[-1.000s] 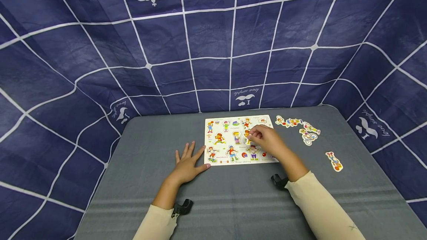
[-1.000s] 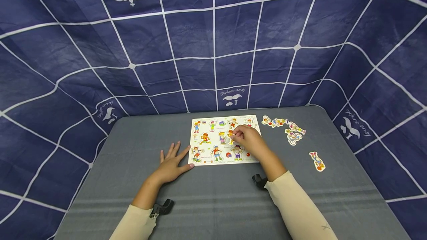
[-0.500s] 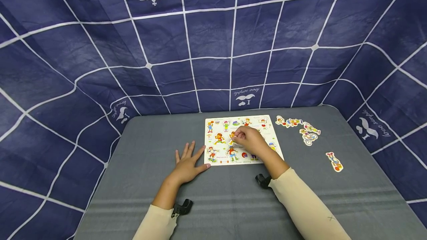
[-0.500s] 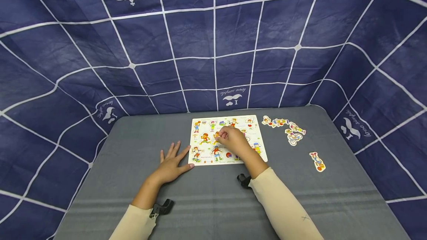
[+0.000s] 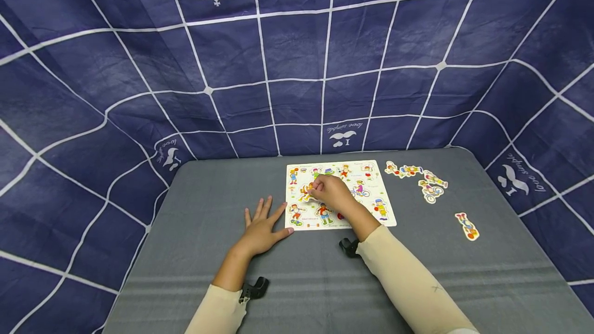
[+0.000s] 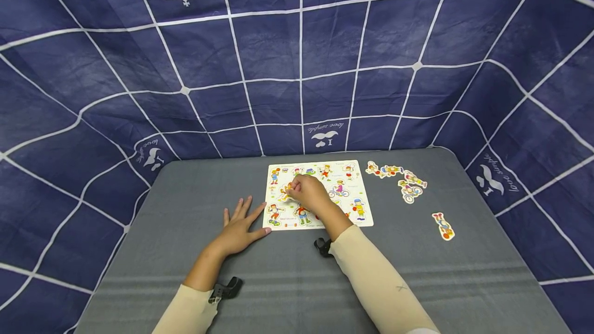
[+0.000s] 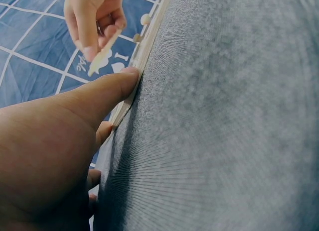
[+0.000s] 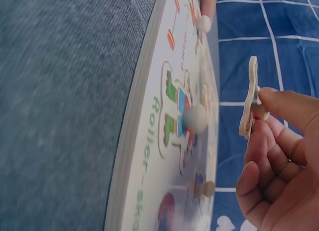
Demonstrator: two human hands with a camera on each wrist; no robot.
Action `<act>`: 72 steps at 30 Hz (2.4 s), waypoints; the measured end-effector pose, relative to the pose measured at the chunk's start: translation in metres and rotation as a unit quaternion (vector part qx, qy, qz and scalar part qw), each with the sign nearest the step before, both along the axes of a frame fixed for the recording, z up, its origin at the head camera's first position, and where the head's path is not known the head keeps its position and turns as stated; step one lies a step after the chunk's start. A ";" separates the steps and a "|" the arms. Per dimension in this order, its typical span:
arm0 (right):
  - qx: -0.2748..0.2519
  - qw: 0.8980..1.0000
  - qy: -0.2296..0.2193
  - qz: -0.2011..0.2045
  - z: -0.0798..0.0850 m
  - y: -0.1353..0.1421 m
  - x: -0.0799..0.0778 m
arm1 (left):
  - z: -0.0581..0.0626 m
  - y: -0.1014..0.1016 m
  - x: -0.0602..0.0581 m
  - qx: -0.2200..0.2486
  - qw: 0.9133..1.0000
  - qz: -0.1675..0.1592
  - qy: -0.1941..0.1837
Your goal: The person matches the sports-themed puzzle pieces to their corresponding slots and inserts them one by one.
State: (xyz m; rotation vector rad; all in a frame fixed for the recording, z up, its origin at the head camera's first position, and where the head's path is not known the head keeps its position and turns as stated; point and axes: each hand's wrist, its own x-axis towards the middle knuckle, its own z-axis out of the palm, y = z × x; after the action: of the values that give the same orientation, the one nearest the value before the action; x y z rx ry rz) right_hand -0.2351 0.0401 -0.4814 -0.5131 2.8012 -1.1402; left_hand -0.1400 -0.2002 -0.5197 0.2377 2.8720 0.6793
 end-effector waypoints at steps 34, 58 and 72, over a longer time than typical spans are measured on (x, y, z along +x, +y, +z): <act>0.095 0.995 -0.034 -0.001 -0.012 -0.031 -0.020 | 0.000 -0.001 -0.001 0.006 1.000 -0.001 -0.005; 0.067 0.997 -0.039 -0.002 -0.012 -0.025 -0.014 | 0.002 0.001 0.001 0.012 1.000 0.003 0.004; -0.023 1.000 -0.007 -0.016 0.000 -0.002 -0.003 | 0.000 0.001 0.000 0.006 1.000 0.002 0.007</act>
State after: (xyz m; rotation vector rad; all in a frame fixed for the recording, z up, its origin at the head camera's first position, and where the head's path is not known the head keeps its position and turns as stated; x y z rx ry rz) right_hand -0.2380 0.0381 -0.4817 -0.4650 2.7870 -1.2113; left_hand -0.1403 -0.1992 -0.5193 0.2403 2.8835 0.6993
